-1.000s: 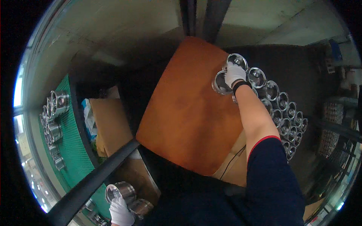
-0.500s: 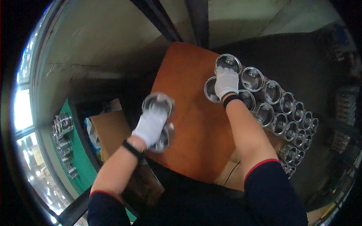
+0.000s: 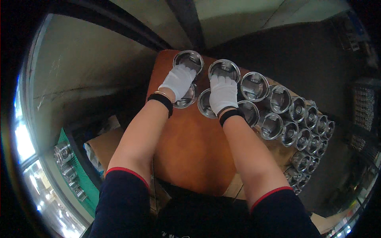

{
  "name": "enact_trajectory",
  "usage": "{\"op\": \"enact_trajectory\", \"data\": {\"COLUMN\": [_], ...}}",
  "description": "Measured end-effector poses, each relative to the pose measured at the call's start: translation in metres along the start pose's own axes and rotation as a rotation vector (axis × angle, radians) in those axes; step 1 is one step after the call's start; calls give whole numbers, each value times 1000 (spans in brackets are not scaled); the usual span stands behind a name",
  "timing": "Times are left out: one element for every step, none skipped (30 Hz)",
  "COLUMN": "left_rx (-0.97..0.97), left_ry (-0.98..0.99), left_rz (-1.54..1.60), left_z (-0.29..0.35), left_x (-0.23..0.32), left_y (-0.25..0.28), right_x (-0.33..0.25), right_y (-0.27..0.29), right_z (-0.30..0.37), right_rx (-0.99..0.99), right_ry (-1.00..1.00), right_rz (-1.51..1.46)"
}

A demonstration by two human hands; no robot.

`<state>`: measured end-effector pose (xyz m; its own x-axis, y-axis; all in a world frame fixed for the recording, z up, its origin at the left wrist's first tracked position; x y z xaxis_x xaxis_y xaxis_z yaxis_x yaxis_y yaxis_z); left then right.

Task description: Inspecting metal pistons using dial gauges and sorting them into storage bins.

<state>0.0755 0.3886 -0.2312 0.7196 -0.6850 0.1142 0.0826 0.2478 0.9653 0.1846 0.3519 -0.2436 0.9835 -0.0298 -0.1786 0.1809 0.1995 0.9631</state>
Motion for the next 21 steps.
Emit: {"op": "enact_trajectory", "data": {"left_rx": [-33,-35,-47,-60,-62,-13,36,35,34,32,36,26,16,19,29,40,44,9,-26,-22,16], "left_ry": [34,27,20,13,13,-37,-86,-88,-68,-47,-49,-49,-48,-47,-36,-24,-20,-17,-13,-6,-9], "left_rz": [16,24,27,29,29,-16,-62,-57,-31,-6,-4,-9,-14,-11,2,16,19,39,60,64,45], "left_z": [-4,-7,-8,-9,-8,-8,-8,-10,-10,-9,-11,-13,-14,-13,-11,-9,-7,-7,-5,-2,2], "left_x": [-2,-1,-1,-1,-4,-3,-2,-2,-4,-6,-4,-1,2,3,3,3,3,3,3,3,4], "left_y": [-7,-8,-9,-9,-14,-13,-12,-12,-13,-13,-11,-11,-11,-11,-11,-11,-11,-15,-18,-18,-13], "right_x": [0,1,2,3,2,0,-2,-2,-2,-2,1,4,5,4,4,3,2,1,-2,-3,-5], "right_y": [1,1,2,1,2,2,2,0,-2,-2,-3,-4,-4,-4,-4,-4,-3,-2,-2,-2,-2], "right_z": [0,0,0,0,1,1,0,-1,0,1,1,1,0,1,1,2,2,2,2,3,3], "right_rx": [14,26,40,35,45,55,55,44,33,31,31,32,34,36,38,37,44,50,50,48,47], "right_ry": [6,8,14,8,18,30,30,34,39,39,27,15,15,17,20,22,21,21,28,24,22], "right_rz": [0,1,-16,-13,-13,-13,-15,-17,-21,-19,-15,-10,-4,6,18,23,33,43,47,65,80]}}
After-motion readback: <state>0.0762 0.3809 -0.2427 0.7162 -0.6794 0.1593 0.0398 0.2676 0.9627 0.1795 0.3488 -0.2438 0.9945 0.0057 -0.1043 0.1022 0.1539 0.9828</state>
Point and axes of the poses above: each hand's wrist, its own z-axis away from the middle knuckle, its own y-axis out of the back of the hand, x = y × z, the point moved 10 cm from there along -z, towards the middle knuckle, and after that the axes turned 10 degrees about -y, right-handed, at the moved point
